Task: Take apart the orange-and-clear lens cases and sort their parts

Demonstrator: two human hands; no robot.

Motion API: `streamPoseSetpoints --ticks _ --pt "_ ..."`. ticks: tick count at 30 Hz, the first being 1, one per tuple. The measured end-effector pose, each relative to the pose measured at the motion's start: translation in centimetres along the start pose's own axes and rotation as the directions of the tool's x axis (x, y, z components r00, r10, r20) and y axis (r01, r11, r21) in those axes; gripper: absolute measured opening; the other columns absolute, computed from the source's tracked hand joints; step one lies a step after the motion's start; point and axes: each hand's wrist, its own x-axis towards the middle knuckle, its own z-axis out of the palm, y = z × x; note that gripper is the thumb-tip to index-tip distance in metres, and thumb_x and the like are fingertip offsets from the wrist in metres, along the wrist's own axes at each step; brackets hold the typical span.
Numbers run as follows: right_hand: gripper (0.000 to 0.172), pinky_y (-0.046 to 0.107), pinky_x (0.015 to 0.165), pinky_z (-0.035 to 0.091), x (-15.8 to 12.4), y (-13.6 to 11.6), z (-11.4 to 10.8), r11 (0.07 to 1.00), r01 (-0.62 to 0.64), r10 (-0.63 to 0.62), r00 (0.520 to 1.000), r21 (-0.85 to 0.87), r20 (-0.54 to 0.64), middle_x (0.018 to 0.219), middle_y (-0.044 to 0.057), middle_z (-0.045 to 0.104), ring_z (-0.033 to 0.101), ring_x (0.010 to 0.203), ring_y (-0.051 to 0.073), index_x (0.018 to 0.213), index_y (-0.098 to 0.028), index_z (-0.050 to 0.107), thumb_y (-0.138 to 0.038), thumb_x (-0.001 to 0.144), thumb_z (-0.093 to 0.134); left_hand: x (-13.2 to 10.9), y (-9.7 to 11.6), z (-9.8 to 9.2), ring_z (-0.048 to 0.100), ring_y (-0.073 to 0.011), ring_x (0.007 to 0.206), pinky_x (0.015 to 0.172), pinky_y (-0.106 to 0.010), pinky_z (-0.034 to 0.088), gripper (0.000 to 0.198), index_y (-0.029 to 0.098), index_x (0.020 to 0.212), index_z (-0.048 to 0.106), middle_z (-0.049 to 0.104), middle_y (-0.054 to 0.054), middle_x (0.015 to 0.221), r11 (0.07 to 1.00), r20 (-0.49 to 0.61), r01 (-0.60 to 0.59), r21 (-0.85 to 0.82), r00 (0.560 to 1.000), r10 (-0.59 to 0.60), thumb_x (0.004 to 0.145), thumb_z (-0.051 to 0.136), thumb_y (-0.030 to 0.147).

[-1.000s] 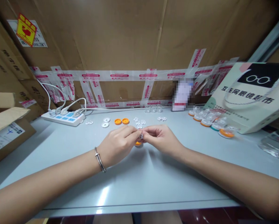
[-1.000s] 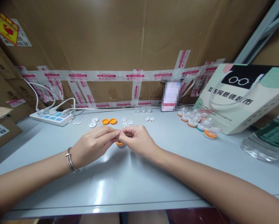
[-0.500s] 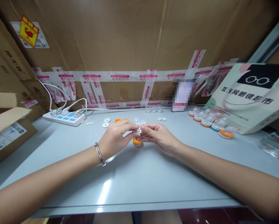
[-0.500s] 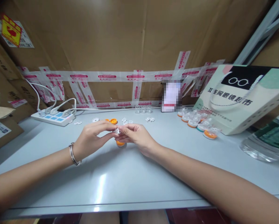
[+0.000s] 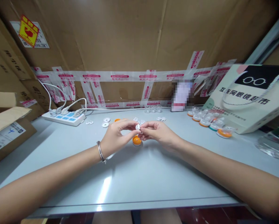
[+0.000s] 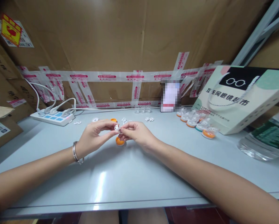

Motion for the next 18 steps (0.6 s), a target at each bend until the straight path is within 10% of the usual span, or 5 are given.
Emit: streamPoseSetpoints --ticks 8,14,18 --pt "0.022 0.027 0.066 0.049 0.0 -0.1 -0.3 0.944 0.241 -0.246 0.969 -0.224 0.005 0.069 0.001 0.065 0.061 0.065 0.012 0.076 -0.015 0.062 -0.033 0.065 0.068 0.0 -0.2 -0.1 0.062 -0.0120 0.073 0.070 -0.025 0.054 0.012 0.015 0.086 0.064 0.067 -0.005 0.081 0.981 -0.022 -0.155 0.113 0.987 0.159 0.074 0.064 0.016" --pt "0.020 0.023 0.061 0.048 0.6 -0.1 -0.6 1.000 -0.027 0.027 0.999 -0.015 -0.031 0.056 -0.002 0.061 0.057 0.053 0.007 0.068 -0.014 0.059 -0.031 0.063 0.069 0.3 -0.3 -0.5 0.062 -0.0119 0.072 0.070 -0.025 0.054 0.014 0.015 0.087 0.063 0.067 -0.005 0.081 0.966 -0.049 -0.198 0.165 0.977 0.209 0.074 0.064 0.019" --pt "0.021 0.023 0.063 0.047 2.2 0.3 -2.4 0.990 0.126 -0.139 0.964 -0.069 -0.225 0.060 -0.001 0.063 0.057 0.054 0.007 0.071 -0.014 0.058 -0.029 0.062 0.070 0.8 -0.4 -1.4 0.061 -0.0116 0.069 0.068 -0.026 0.054 0.012 0.013 0.082 0.063 0.066 -0.006 0.078 0.989 -0.096 -0.074 0.129 0.992 0.087 0.073 0.064 0.021"
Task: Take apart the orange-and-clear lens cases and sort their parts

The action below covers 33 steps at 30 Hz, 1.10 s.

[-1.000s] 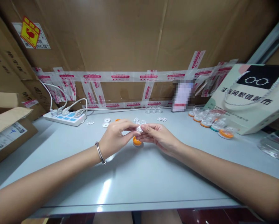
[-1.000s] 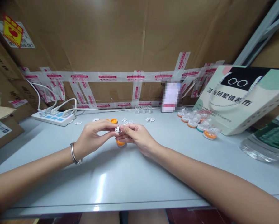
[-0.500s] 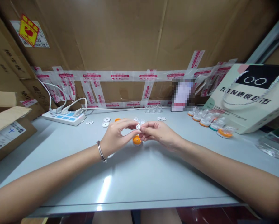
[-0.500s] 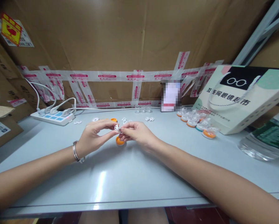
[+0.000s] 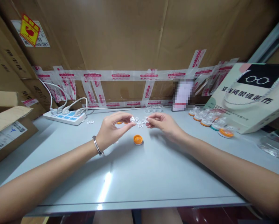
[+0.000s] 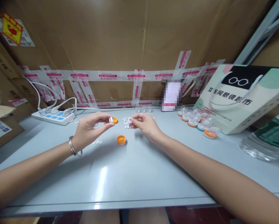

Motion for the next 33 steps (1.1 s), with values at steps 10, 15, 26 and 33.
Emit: streamPoseSetpoints --ticks 10,15,26,33 --pt "0.021 0.025 0.057 0.043 3.7 3.3 -1.7 0.879 0.153 -0.183 0.983 -0.451 -0.024 0.063 0.002 0.059 0.055 0.058 0.011 0.069 -0.015 0.055 -0.034 0.068 0.063 0.3 -0.4 0.3 0.065 -0.0157 0.077 0.066 -0.027 0.056 0.021 0.011 0.087 0.061 0.066 -0.008 0.085 0.870 0.055 0.352 -0.345 0.933 -0.355 0.073 0.063 0.027" --pt "0.020 0.025 0.057 0.040 4.2 4.1 -1.7 0.809 0.152 -0.201 0.979 -0.568 -0.025 0.065 0.002 0.061 0.054 0.061 0.013 0.069 -0.016 0.056 -0.034 0.065 0.064 0.3 -0.2 0.5 0.066 -0.0161 0.075 0.071 -0.029 0.056 0.027 0.009 0.093 0.061 0.068 -0.008 0.080 0.801 0.086 0.431 -0.415 0.895 -0.438 0.075 0.062 0.029" --pt "0.023 0.026 0.061 0.044 1.5 0.9 -0.1 0.889 0.354 -0.342 0.935 -0.291 0.093 0.067 0.001 0.060 0.056 0.062 0.011 0.074 -0.015 0.058 -0.038 0.072 0.060 0.3 0.7 0.4 0.063 -0.0144 0.071 0.072 -0.030 0.052 0.030 0.014 0.095 0.064 0.067 -0.005 0.084 0.714 0.198 0.564 -0.415 0.822 -0.534 0.070 0.066 0.031" --pt "0.020 0.029 0.071 0.049 -1.8 -1.3 1.7 0.973 0.229 -0.216 0.929 -0.008 0.301 0.077 0.001 0.068 0.062 0.071 0.012 0.086 -0.018 0.065 -0.031 0.071 0.065 0.2 0.7 0.4 0.064 -0.0164 0.072 0.070 -0.030 0.051 0.024 0.013 0.089 0.059 0.066 -0.004 0.076 0.796 0.214 0.446 -0.410 0.895 -0.391 0.072 0.065 0.029"
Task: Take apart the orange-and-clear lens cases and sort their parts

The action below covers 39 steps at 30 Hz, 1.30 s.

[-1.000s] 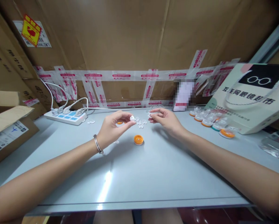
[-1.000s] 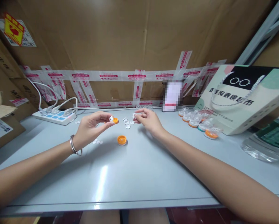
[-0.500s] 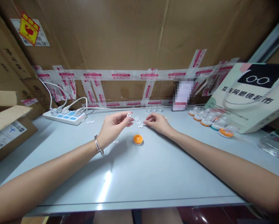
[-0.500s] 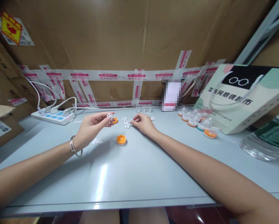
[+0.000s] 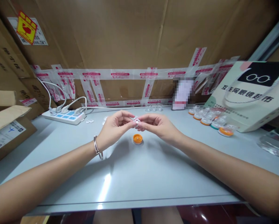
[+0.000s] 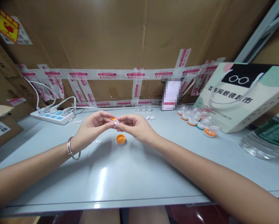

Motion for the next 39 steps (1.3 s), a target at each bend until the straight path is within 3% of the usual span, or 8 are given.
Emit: streamPoseSetpoints --ticks 2,5,10,19,27,30,33,39 --pt "0.020 0.029 0.073 0.050 -0.2 0.1 0.3 0.998 -0.057 0.058 0.998 0.040 -0.039 0.077 0.001 0.068 0.063 0.072 0.012 0.084 -0.018 0.065 -0.030 0.069 0.067 0.0 -0.1 -0.2 0.063 -0.0161 0.074 0.067 -0.028 0.049 0.018 0.015 0.083 0.063 0.067 -0.005 0.079 0.979 -0.032 -0.084 0.185 0.995 0.091 0.074 0.063 0.030" --pt "0.019 0.030 0.076 0.050 -0.3 0.2 0.6 0.990 -0.097 0.107 0.990 0.105 -0.096 0.077 0.001 0.068 0.064 0.072 0.012 0.082 -0.017 0.065 -0.028 0.067 0.069 -0.1 -0.3 -0.5 0.060 -0.0152 0.077 0.065 -0.026 0.046 0.013 0.018 0.084 0.068 0.067 -0.005 0.083 0.833 -0.017 -0.261 0.488 0.951 0.308 0.076 0.062 0.027" --pt "0.020 0.030 0.077 0.051 -0.6 0.0 0.9 0.978 -0.110 0.133 0.983 0.179 -0.127 0.078 0.001 0.069 0.064 0.073 0.012 0.076 -0.016 0.063 -0.026 0.061 0.073 -0.2 -0.3 -0.6 0.057 -0.0141 0.076 0.070 -0.028 0.047 0.017 0.018 0.092 0.066 0.065 -0.005 0.084 0.607 0.130 -0.479 0.634 0.840 0.527 0.076 0.062 0.022" --pt "0.023 0.030 0.074 0.052 -0.5 0.1 0.9 0.988 -0.102 0.115 0.988 0.116 -0.108 0.067 0.000 0.065 0.063 0.068 0.012 0.072 -0.015 0.065 -0.037 0.067 0.068 -0.5 -0.5 -0.4 0.058 -0.0120 0.072 0.065 -0.024 0.049 0.013 0.016 0.092 0.063 0.064 -0.005 0.082 0.491 0.232 -0.564 0.664 0.780 0.582 0.080 0.057 0.017" --pt "0.026 0.029 0.069 0.052 -0.6 0.0 1.2 0.993 -0.067 0.082 0.982 0.092 -0.173 0.061 -0.001 0.061 0.061 0.061 0.010 0.066 -0.014 0.062 -0.039 0.064 0.069 -0.7 -0.7 -0.1 0.059 -0.0116 0.072 0.067 -0.024 0.049 0.015 0.016 0.093 0.062 0.065 -0.005 0.083 0.430 0.235 -0.587 0.686 0.738 0.632 0.079 0.058 0.015" --pt "0.023 0.027 0.070 0.051 -0.6 0.0 1.4 0.977 -0.100 0.131 0.978 0.187 -0.162 0.061 -0.002 0.061 0.061 0.062 0.009 0.064 -0.015 0.060 -0.037 0.066 0.068 -0.7 -0.6 -0.2 0.059 -0.0114 0.072 0.067 -0.024 0.050 0.014 0.016 0.093 0.062 0.065 -0.004 0.082 0.443 0.224 -0.585 0.679 0.740 0.634 0.080 0.057 0.016" --pt "0.019 0.025 0.070 0.050 -0.5 0.0 1.4 0.947 -0.166 0.212 0.966 0.274 -0.145 0.061 -0.003 0.063 0.061 0.060 0.009 0.064 -0.016 0.060 -0.034 0.067 0.067 -0.7 -0.5 -0.2 0.060 -0.0116 0.073 0.069 -0.024 0.050 0.013 0.016 0.091 0.063 0.065 -0.005 0.083 0.522 0.194 -0.557 0.646 0.781 0.594 0.079 0.057 0.015" --pt "0.013 0.023 0.070 0.049 -0.3 0.2 1.2 0.902 -0.248 0.303 0.947 0.355 -0.107 0.064 0.000 0.066 0.062 0.063 0.009 0.070 -0.017 0.061 -0.029 0.070 0.064 -0.4 -0.3 0.1 0.061 -0.0135 0.076 0.073 -0.027 0.053 0.013 0.016 0.086 0.065 0.065 -0.005 0.084 0.851 0.023 -0.338 0.402 0.933 0.360 0.075 0.063 0.022"
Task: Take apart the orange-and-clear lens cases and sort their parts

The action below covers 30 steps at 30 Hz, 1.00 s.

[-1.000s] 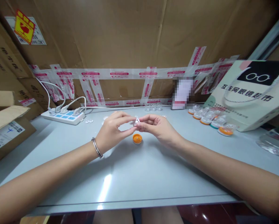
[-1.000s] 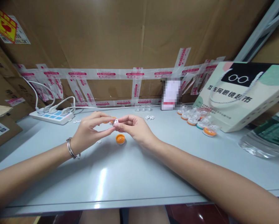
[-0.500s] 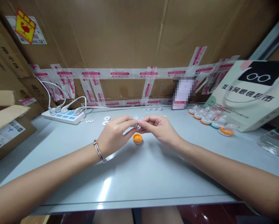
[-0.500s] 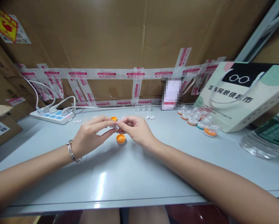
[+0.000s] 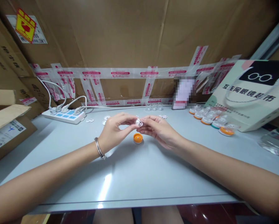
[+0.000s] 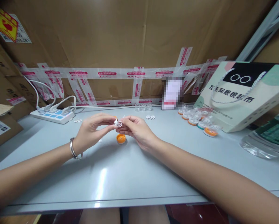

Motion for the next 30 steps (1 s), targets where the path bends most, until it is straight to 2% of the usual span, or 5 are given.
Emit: streamPoseSetpoints --ticks 4,12,16,22,30 --pt "0.014 0.022 0.071 0.049 -0.1 0.0 -0.2 0.999 -0.035 0.033 0.999 0.040 0.036 0.069 0.001 0.066 0.062 0.065 0.008 0.074 -0.016 0.061 -0.029 0.071 0.064 0.2 0.0 0.3 0.062 -0.0144 0.077 0.076 -0.029 0.054 0.018 0.013 0.084 0.064 0.066 -0.006 0.084 0.936 0.014 0.239 -0.260 0.970 -0.243 0.071 0.066 0.025" --pt "0.025 0.025 0.066 0.045 -0.3 0.2 0.1 0.997 0.062 -0.062 0.998 -0.037 0.009 0.064 -0.002 0.062 0.058 0.063 0.009 0.071 -0.017 0.055 -0.030 0.060 0.074 0.3 0.3 0.5 0.062 -0.0156 0.078 0.078 -0.031 0.052 0.025 0.012 0.082 0.064 0.066 -0.006 0.083 0.824 0.074 0.390 -0.411 0.915 -0.397 0.066 0.070 0.029" --pt "0.025 0.023 0.062 0.043 -0.2 0.3 0.2 0.991 0.120 -0.120 0.993 -0.056 -0.004 0.062 -0.004 0.059 0.055 0.059 0.007 0.067 -0.017 0.054 -0.029 0.058 0.074 0.3 0.4 0.5 0.062 -0.0152 0.076 0.077 -0.032 0.052 0.024 0.012 0.080 0.063 0.066 -0.005 0.080 0.807 0.082 0.409 -0.427 0.906 -0.416 0.065 0.070 0.030" --pt "0.022 0.021 0.058 0.041 1.3 0.0 -1.6 0.999 0.029 -0.033 0.991 -0.026 -0.130 0.061 -0.002 0.061 0.052 0.055 0.006 0.071 -0.017 0.057 -0.030 0.060 0.071 0.4 0.2 0.1 0.062 -0.0155 0.077 0.079 -0.032 0.052 0.025 0.012 0.081 0.063 0.066 -0.006 0.081 0.852 -0.007 0.351 -0.388 0.924 -0.383 0.065 0.071 0.029" --pt "0.021 0.024 0.051 0.036 5.5 1.7 -6.2 0.833 0.153 -0.264 0.955 -0.531 -0.138 0.051 -0.004 0.053 0.046 0.048 0.008 0.069 -0.015 0.060 -0.033 0.062 0.068 0.3 0.0 0.2 0.063 -0.0157 0.078 0.079 -0.032 0.053 0.025 0.012 0.083 0.063 0.066 -0.006 0.082 0.854 -0.010 0.358 -0.377 0.921 -0.390 0.067 0.069 0.030"
